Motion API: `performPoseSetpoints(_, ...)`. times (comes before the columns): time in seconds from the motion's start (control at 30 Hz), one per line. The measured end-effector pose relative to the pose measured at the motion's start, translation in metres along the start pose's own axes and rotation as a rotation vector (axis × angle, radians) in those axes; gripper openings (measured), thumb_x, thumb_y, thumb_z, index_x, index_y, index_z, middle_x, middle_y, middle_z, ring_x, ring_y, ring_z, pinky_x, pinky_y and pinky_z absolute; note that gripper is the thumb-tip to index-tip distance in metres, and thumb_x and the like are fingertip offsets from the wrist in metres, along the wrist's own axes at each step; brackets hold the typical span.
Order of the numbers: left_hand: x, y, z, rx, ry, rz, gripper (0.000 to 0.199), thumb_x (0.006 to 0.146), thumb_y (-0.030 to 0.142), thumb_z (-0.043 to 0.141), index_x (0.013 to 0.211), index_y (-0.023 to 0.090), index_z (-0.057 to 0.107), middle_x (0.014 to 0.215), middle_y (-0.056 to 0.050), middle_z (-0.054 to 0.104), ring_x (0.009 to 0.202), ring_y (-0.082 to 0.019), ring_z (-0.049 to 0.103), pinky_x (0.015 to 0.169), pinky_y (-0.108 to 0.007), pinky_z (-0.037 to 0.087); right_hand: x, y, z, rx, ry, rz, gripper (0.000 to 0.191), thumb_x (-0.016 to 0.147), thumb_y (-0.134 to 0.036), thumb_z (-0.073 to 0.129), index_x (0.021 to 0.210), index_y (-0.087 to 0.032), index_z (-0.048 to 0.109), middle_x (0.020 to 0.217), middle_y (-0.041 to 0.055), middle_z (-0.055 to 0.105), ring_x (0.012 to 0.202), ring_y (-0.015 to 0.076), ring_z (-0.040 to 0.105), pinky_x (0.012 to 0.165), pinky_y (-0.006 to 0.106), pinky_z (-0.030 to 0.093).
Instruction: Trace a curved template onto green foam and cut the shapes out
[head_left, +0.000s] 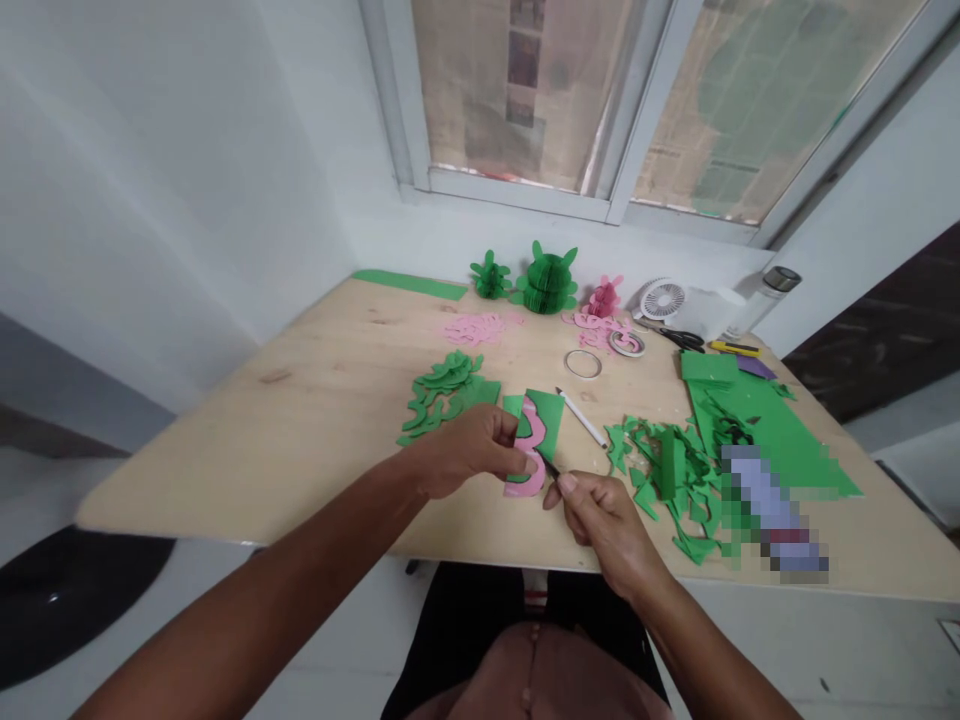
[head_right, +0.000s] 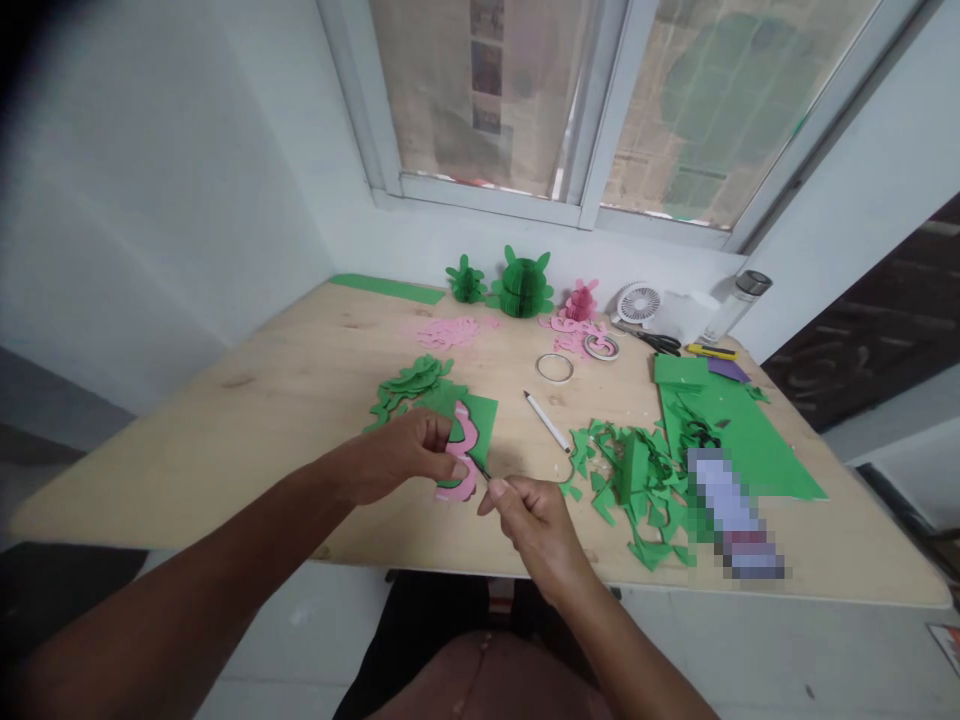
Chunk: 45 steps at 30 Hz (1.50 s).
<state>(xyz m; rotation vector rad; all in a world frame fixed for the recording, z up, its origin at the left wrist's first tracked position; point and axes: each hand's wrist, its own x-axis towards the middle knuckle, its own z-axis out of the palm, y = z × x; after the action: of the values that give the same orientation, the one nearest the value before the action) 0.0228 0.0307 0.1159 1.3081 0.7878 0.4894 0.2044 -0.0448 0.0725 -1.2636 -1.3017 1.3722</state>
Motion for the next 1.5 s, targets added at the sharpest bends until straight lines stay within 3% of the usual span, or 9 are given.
performPoseSetpoints(0.67, -0.002, 0.01, 0.0, 0.064, -0.006, 0.012, 0.023, 0.058, 0.025, 0.07, 0.049, 0.015, 0.052, 0.049, 0.007, 0.043, 0.048, -0.007, 0.035, 0.048, -0.022, 0.025, 0.0, -0.011, -0.005, -0.082, -0.039, -0.038, 0.051, 0.083, -0.058, 0.05, 0.066, -0.012, 0.065, 0.044, -0.0084, 0.025, 0.042, 0.0067, 0.019, 0.041, 0.023, 0.013)
performPoseSetpoints(1.07, -0.001, 0.012, 0.0, 0.079, -0.02, 0.008, 0.021, 0.059, 0.024, 0.069, 0.048, 0.014, 0.054, 0.048, 0.007, 0.043, 0.048, -0.006, 0.036, 0.048, -0.021, 0.028, 0.003, -0.02, -0.01, -0.138, -0.084, -0.043, 0.052, 0.081, -0.06, 0.05, 0.065, -0.013, 0.064, 0.046, -0.0084, 0.023, 0.043, 0.0073, 0.019, 0.041, 0.023, 0.013)
performPoseSetpoints(1.5, -0.001, 0.014, 0.001, 0.11, -0.014, 0.005, 0.024, 0.059, 0.026, 0.069, 0.047, 0.015, 0.051, 0.049, 0.007, 0.04, 0.049, -0.007, 0.034, 0.047, -0.022, 0.026, 0.002, -0.024, -0.01, -0.227, -0.025, -0.093, 0.053, 0.078, -0.063, 0.051, 0.061, -0.014, 0.064, 0.046, -0.0075, 0.023, 0.043, 0.0081, 0.021, 0.043, 0.024, 0.014)
